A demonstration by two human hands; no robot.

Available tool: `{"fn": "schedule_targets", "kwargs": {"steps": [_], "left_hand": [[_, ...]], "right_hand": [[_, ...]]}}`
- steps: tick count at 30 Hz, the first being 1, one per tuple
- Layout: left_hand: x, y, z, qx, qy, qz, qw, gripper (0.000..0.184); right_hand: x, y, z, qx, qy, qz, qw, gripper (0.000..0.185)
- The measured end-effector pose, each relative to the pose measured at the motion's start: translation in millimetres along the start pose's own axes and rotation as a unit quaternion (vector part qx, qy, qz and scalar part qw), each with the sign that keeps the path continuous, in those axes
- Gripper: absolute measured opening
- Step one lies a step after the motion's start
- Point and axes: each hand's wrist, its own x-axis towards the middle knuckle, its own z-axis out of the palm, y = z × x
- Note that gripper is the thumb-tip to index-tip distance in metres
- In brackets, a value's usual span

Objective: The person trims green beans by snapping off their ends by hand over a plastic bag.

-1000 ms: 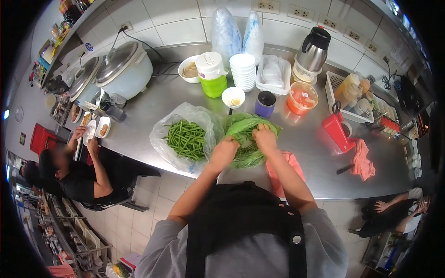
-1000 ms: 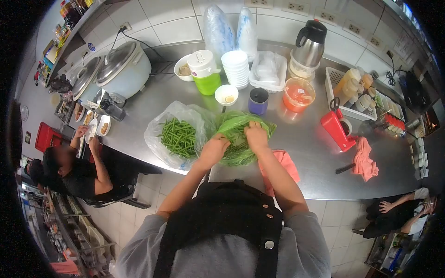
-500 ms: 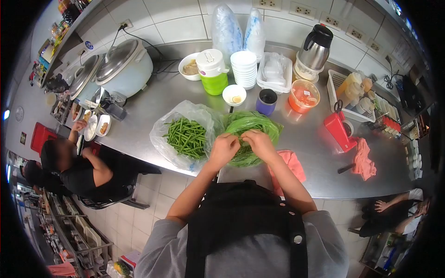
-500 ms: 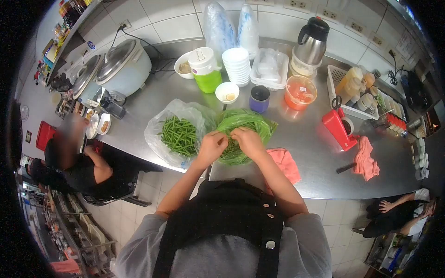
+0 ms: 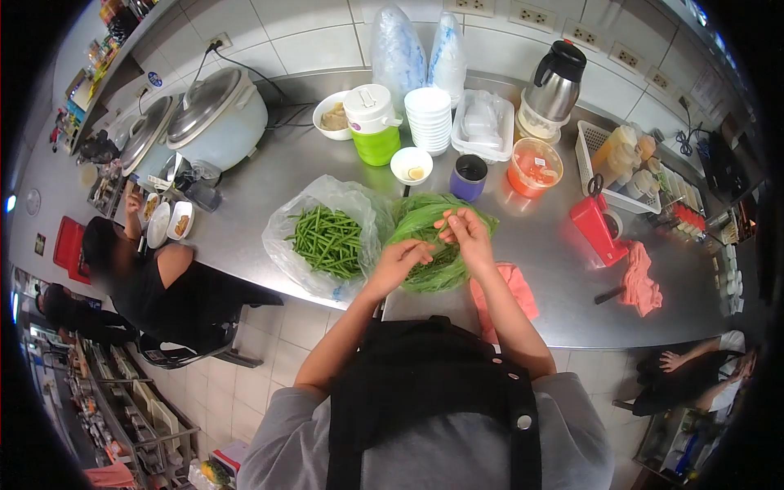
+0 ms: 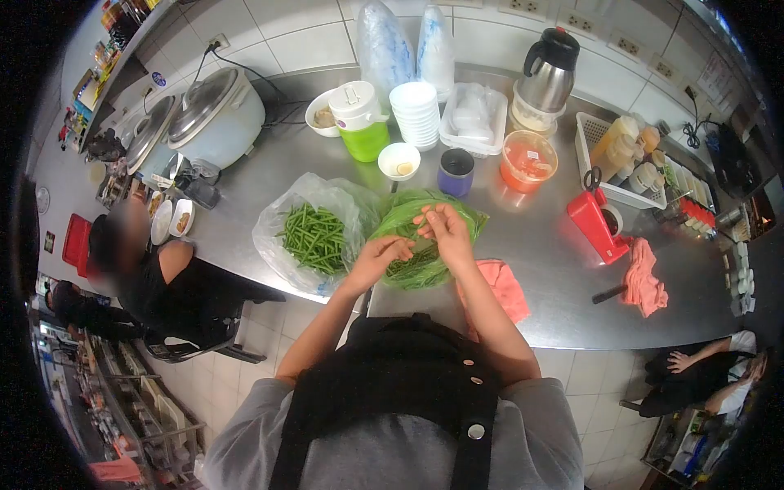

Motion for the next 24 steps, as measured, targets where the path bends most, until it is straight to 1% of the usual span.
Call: {"fn": "schedule_targets", "kwargs": {"steps": [3,5,6,8,9,11,12,13,14,15,16,17,18,19,20,21,22,23,24], "left_hand": [[0,3,3,-0.032,-0.004,-0.010,0.999,0.031],[-2,9,6,-0.016,0.010,-0.033,0.999,0.023],[-3,7,8,-0.016,0.011,-0.033,0.999,0.023],[-5,5,9,-0.030,0.049,0.001,0.998,0.013],[-7,8,9,-0.030,0.050,0.001,0.998,0.013],[-11,14,10,0.098,0.061,0.020,0.993,0.008],[-11,10,9,0.098,0.061,0.020,0.993,0.008],[-10,4,8,0.133,0.071,0.032,0.988,0.009],[-10,-1,7,0.168,0.081,0.044,0.982,0.010],[-10,-1,7,0.168,0.081,0.043,0.982,0.010],[-10,-1,8,0.236,0.096,0.079,0.964,0.010],[-11,-1,9,0.302,0.111,0.114,0.940,0.010],[-14,-4,11,0.302,0.112,0.113,0.940,0.010],[-17,-11,12,0.303,0.113,0.114,0.940,0.011],[-19,-17,13,0.303,0.112,0.114,0.940,0.012],[-15,-38,13,0.312,0.114,0.149,0.931,0.013],[-12,-59,12,0.321,0.117,0.183,0.922,0.015],[-8,-84,15,0.322,0.133,0.190,0.918,0.017],[-6,-96,18,0.322,0.151,0.198,0.913,0.019]], "right_hand": [[-2,0,1,-0.036,-0.017,-0.026,0.999,0.018],[-4,-1,4,-0.053,-0.022,-0.031,0.998,0.017],[-5,-3,6,-0.070,-0.027,-0.036,0.996,0.016],[-9,-7,11,-0.081,-0.038,-0.038,0.995,0.015],[-10,-8,12,-0.091,-0.046,-0.040,0.994,0.014],[-12,-3,16,-0.115,-0.034,-0.047,0.992,0.013],[-14,-4,21,-0.139,-0.022,-0.056,0.988,0.013],[-17,-6,27,-0.139,-0.022,-0.056,0.988,0.013],[-22,-8,33,-0.178,0.000,-0.068,0.982,0.013],[-27,-12,41,-0.216,0.022,-0.080,0.973,0.013],[-29,-13,48,-0.216,0.021,-0.080,0.973,0.013],[-30,-13,56,-0.222,0.040,-0.153,0.962,0.014],[-33,-15,63,-0.226,0.059,-0.226,0.946,0.014],[-37,-27,71,-0.242,0.038,-0.252,0.936,0.017],[-38,-29,80,-0.241,0.009,-0.320,0.916,0.018],[-38,-32,91,-0.239,-0.019,-0.385,0.891,0.019],[-38,-45,104,-0.234,-0.072,-0.418,0.875,0.022],[-36,-57,115,-0.229,-0.125,-0.449,0.854,0.024],[-31,-54,121,-0.230,-0.124,-0.450,0.854,0.024]]}}
